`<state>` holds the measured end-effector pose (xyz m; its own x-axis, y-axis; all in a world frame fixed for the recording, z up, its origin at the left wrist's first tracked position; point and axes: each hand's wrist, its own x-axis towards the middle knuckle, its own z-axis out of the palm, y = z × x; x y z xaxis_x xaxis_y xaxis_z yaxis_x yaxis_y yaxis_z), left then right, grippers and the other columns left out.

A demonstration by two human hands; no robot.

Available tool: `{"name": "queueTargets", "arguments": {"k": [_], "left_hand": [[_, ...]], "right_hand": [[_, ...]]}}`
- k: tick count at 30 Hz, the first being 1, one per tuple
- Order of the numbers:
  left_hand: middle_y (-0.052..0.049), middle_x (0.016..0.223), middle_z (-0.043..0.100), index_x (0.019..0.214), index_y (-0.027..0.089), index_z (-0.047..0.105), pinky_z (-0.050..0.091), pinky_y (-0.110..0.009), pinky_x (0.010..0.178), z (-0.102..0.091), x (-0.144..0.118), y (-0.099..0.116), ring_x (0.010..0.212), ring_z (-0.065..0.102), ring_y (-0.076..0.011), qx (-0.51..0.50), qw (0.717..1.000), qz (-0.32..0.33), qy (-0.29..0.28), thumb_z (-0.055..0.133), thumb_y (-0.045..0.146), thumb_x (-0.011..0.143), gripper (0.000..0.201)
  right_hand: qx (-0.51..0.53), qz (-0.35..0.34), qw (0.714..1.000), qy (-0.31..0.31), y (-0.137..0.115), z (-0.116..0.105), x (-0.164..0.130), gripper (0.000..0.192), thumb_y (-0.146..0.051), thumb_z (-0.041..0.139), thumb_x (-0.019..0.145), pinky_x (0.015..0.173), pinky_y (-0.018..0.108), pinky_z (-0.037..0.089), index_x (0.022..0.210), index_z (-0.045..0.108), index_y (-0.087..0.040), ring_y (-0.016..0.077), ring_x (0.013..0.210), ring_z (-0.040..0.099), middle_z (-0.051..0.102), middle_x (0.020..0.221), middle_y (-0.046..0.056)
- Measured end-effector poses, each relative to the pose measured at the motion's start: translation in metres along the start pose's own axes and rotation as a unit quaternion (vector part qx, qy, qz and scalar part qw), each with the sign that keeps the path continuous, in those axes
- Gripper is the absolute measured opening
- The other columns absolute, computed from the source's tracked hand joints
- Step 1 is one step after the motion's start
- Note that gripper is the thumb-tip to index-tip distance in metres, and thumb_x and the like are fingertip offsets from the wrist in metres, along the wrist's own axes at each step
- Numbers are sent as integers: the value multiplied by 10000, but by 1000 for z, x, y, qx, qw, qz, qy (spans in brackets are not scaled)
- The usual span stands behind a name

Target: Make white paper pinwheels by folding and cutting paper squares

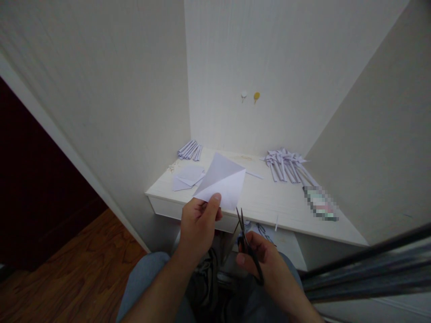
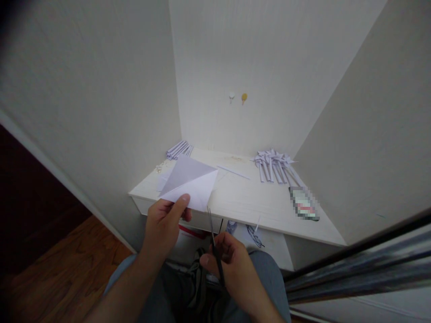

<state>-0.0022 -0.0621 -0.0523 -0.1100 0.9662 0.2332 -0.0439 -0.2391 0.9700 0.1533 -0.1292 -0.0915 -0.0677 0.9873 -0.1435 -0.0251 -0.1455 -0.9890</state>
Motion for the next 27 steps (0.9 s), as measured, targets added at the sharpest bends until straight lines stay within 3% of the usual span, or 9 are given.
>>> {"name": "queueTargets", "arguments": {"k": [10, 20, 27], "left_hand": [[6, 489, 563, 539, 185, 566, 375, -230, 462, 1, -3, -2, 461, 493, -114, 16, 999, -13, -27, 618, 465, 846, 419], [9, 487, 564, 560, 181, 579, 390, -227, 470, 0, -6, -1, 463, 502, -115, 5, 999, -23, -49, 628, 469, 842, 407], [13, 489, 562, 582, 177, 589, 387, -227, 473, 3, -5, -5, 464, 502, -114, -2, 998, -23, -53, 631, 461, 849, 392]], "right_hand": [[-45, 5, 999, -8, -4, -1, 2, 412, -453, 855, 573, 574, 249, 383, 694, 571, -179, 129, 620, 453, 513, 644, -30], [-34, -7, 999, -36, -5, 0, 1, 534, -553, 854, 595, 572, 242, 321, 693, 461, -206, 119, 632, 399, 477, 668, -41], [-15, 0, 999, -34, -2, -2, 2, 548, -569, 872, 593, 565, 242, 307, 696, 478, -203, 115, 624, 385, 463, 653, -52]]}}
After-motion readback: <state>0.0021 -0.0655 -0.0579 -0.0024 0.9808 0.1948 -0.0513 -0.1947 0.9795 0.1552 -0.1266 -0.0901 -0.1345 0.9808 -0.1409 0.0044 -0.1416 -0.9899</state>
